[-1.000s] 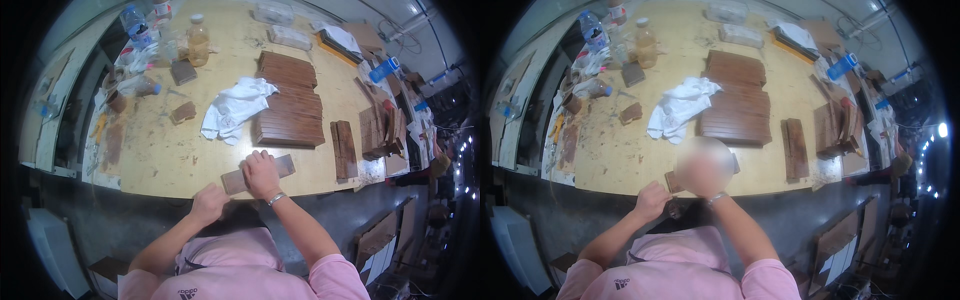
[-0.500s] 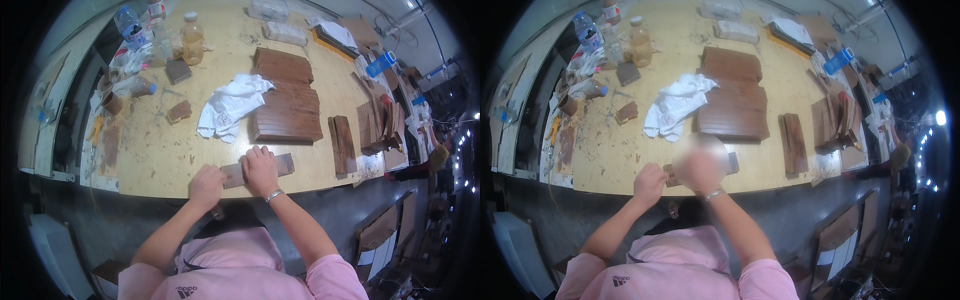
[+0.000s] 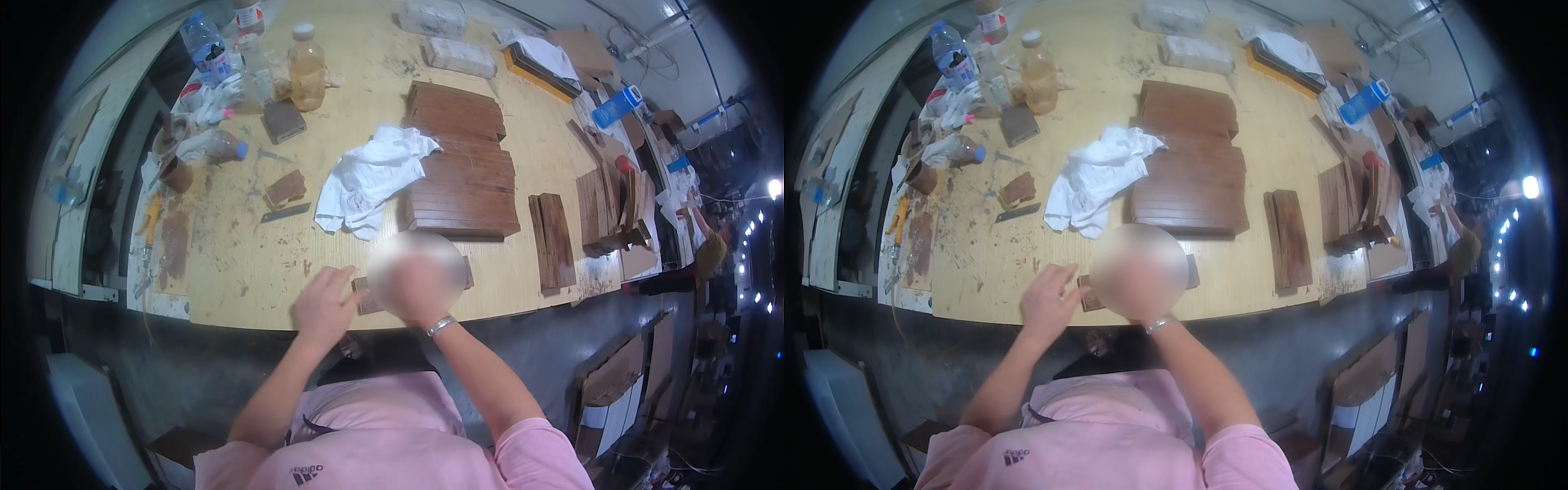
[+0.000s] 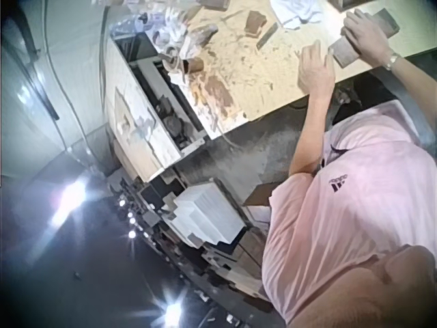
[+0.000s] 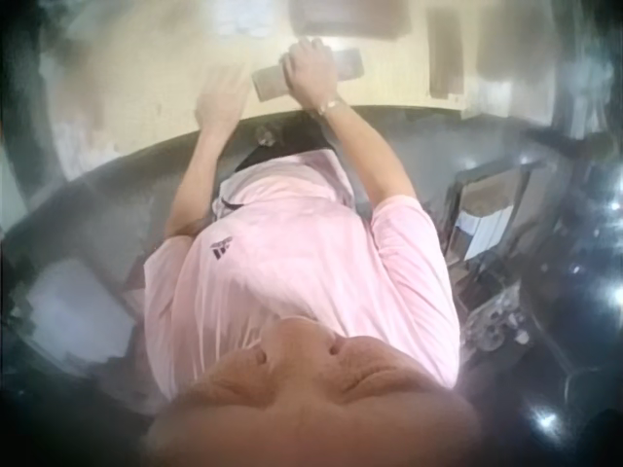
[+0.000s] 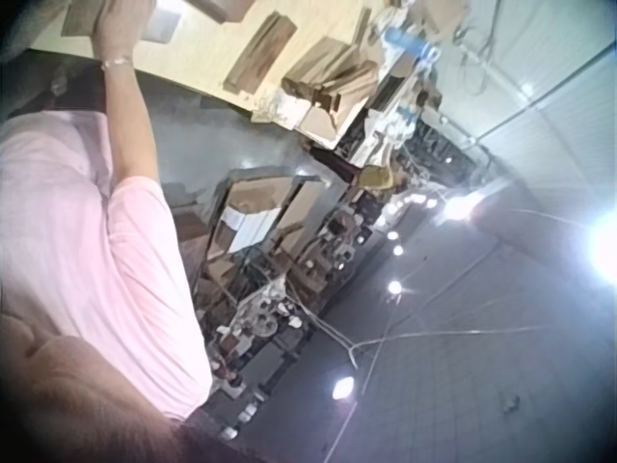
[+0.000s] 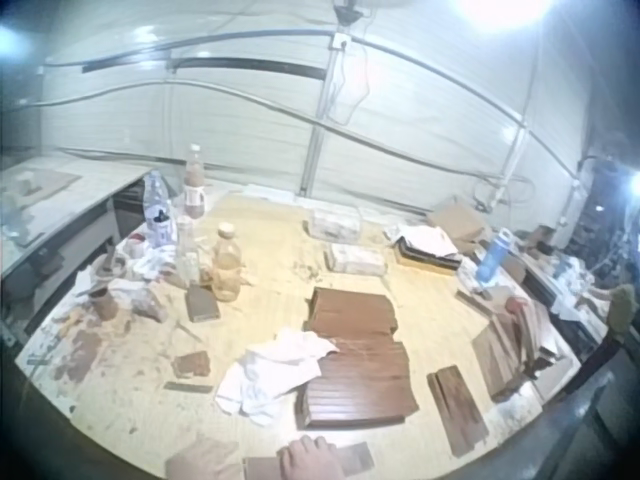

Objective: The person applies wax or polish to individual wood slats using a sponge. They pick up a slat, wipe it with a cloth, apply a substance from a container using a yellow sponge, and then stack the finished slat with others on the table.

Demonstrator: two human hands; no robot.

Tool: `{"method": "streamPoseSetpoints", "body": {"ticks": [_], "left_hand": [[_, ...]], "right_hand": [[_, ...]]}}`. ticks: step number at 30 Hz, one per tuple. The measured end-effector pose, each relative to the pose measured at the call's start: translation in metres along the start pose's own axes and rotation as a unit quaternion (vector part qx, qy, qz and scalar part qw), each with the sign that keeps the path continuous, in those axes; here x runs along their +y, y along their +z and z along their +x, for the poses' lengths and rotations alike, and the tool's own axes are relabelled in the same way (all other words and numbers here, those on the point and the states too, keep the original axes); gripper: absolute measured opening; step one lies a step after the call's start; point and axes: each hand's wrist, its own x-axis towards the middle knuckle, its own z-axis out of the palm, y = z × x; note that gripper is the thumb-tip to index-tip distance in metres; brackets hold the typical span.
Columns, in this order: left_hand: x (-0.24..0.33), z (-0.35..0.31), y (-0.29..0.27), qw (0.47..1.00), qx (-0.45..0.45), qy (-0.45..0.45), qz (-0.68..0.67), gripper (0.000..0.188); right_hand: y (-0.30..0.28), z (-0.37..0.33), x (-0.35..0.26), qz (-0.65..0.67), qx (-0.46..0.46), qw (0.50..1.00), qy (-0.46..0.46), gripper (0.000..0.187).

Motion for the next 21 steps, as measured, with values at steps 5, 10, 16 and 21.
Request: {"method": "streamPoseSetpoints", "body": {"ticks": [5,10,16,21], "left_hand": [[0.011,0.001,0.021,0.992,-0.027,-0.091,-0.087,0.033],[0.000,-0.004,0.023,0.906,-0.039,-0.175,-0.384,0.028],[0.032,-0.014,0.026,0.984,-0.016,-0.119,-0.131,0.039],[0.057,-0.011,0.028,0.997,-0.034,0.038,0.063,0.051]], "right_hand": [[0.007,-0.004,0.005,-0.016,-0.004,1.000,0.012,0.035],[0.014,-0.005,0.008,-0.083,0.048,0.995,-0.026,0.028],[0.005,0.003,0.027,0.013,0.099,0.983,-0.153,0.026],[0.005,0.017,0.038,0.114,0.020,0.984,-0.139,0.026]]}}
